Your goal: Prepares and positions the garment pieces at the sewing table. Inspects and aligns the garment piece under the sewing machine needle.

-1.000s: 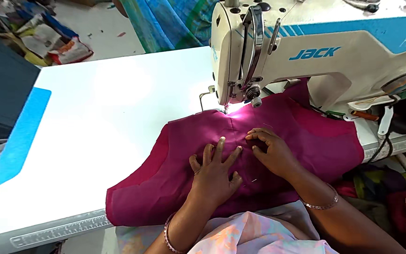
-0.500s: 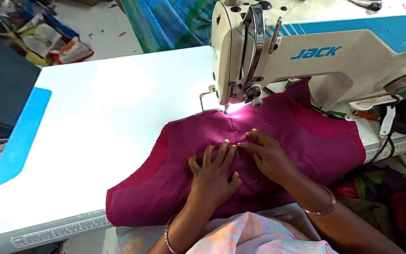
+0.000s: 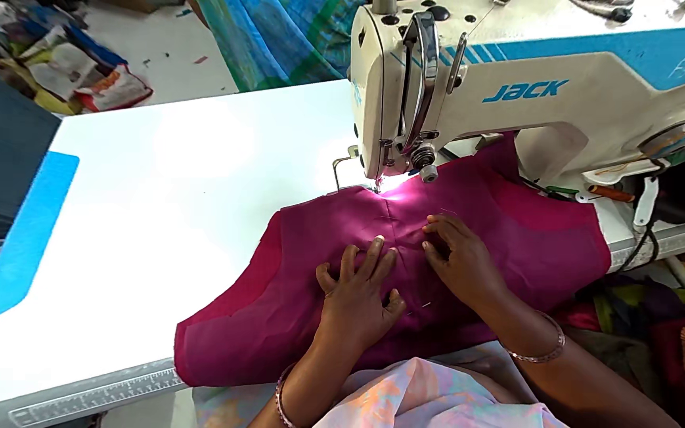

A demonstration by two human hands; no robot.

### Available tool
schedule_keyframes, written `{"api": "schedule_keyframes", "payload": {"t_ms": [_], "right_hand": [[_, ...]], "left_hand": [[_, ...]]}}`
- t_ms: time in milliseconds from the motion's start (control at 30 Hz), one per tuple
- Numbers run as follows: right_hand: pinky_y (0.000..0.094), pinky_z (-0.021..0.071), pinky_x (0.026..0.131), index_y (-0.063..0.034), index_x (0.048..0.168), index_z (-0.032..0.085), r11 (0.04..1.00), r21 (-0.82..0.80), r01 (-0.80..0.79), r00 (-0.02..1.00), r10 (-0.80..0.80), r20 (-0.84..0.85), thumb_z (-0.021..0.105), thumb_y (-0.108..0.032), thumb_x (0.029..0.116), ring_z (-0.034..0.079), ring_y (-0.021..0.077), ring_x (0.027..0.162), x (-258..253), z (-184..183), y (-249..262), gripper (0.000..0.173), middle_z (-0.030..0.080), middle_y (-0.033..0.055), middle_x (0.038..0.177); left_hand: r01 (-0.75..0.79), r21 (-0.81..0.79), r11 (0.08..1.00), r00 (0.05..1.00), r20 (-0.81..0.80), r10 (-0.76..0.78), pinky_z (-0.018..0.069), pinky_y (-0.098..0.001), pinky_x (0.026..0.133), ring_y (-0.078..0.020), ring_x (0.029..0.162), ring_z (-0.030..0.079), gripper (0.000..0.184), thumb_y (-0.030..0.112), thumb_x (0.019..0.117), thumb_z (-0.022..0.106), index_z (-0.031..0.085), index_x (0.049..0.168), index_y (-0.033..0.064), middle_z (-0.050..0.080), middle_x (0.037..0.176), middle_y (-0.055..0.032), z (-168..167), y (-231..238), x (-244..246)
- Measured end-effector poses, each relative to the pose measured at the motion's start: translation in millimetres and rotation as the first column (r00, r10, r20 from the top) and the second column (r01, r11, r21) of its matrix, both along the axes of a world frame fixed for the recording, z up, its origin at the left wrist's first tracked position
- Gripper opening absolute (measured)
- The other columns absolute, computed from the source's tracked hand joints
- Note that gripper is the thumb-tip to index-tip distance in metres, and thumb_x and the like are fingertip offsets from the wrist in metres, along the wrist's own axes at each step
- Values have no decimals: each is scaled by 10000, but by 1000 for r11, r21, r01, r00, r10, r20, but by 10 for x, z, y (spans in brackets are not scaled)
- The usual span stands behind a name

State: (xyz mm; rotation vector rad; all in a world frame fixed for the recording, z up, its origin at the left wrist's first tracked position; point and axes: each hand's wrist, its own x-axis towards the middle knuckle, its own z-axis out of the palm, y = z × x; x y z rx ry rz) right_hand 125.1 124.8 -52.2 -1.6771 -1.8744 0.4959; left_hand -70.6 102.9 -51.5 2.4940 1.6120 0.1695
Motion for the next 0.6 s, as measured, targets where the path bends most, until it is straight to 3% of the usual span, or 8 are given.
{"api": "schedule_keyframes", "payload": {"t_ms": [33,100,200,267,367,467,600], "right_hand": [[575,457,1043,35,1207,671,999,-11,50,998,-50,27,641,-102,995,592,359,1272,2,38,-12,253,627,198,1348],[567,491,986,42,1161,692,990,50,132,989,-135,55,656,-56,961,620,394,1181,-27,84,-50,225,656,218,1254],[383,586,791,10,1060,709,985,105,134,991,-135,2,658,-52,954,681,262,921,-128,112,-92,133,670,172,1086],[320,581,729,3,1061,700,996,36,81,993,-77,-94,656,-75,974,671,191,828,-192,109,-74,125,662,153,1064],[334,551,742,-5,1142,673,995,-84,49,993,-57,-104,660,-137,995,638,195,838,-233,104,20,198,637,142,1078],[368,531,761,-6,1150,648,984,-166,66,996,-75,-48,666,-178,1007,619,222,855,-220,104,122,225,613,143,1069],[357,542,788,6,1162,650,981,-160,112,993,-118,-30,526,-71,1053,631,215,873,-173,124,168,182,620,155,1102]], "left_hand": [[1,28,1000,1000,14,-1,286,-657,1006,-353,1461,369,580,447,963,477,555,1486,209,413,1628,32,-24,-4,-9],[1,23,1000,1000,16,-2,285,-651,1006,-349,1458,372,566,447,969,485,567,1478,212,404,1634,38,-18,-6,-12],[2,-18,1000,1000,9,-1,262,-678,1016,-373,1478,340,554,429,982,466,500,1531,361,395,1639,30,9,4,-1],[2,-21,1000,1000,21,-2,259,-677,1013,-383,1478,335,550,425,980,459,488,1528,408,405,1634,18,9,9,0],[8,-14,1000,1000,28,-7,263,-676,1011,-386,1473,337,547,447,981,447,486,1526,419,409,1629,1,-4,14,-7],[10,-22,1000,1000,24,-9,266,-669,1007,-385,1470,336,538,450,991,439,481,1527,430,399,1635,3,-5,17,-15],[0,-18,1000,1000,19,1,260,-672,1026,-367,1477,337,555,453,981,447,492,1530,383,399,1634,22,-10,11,-10]]}}
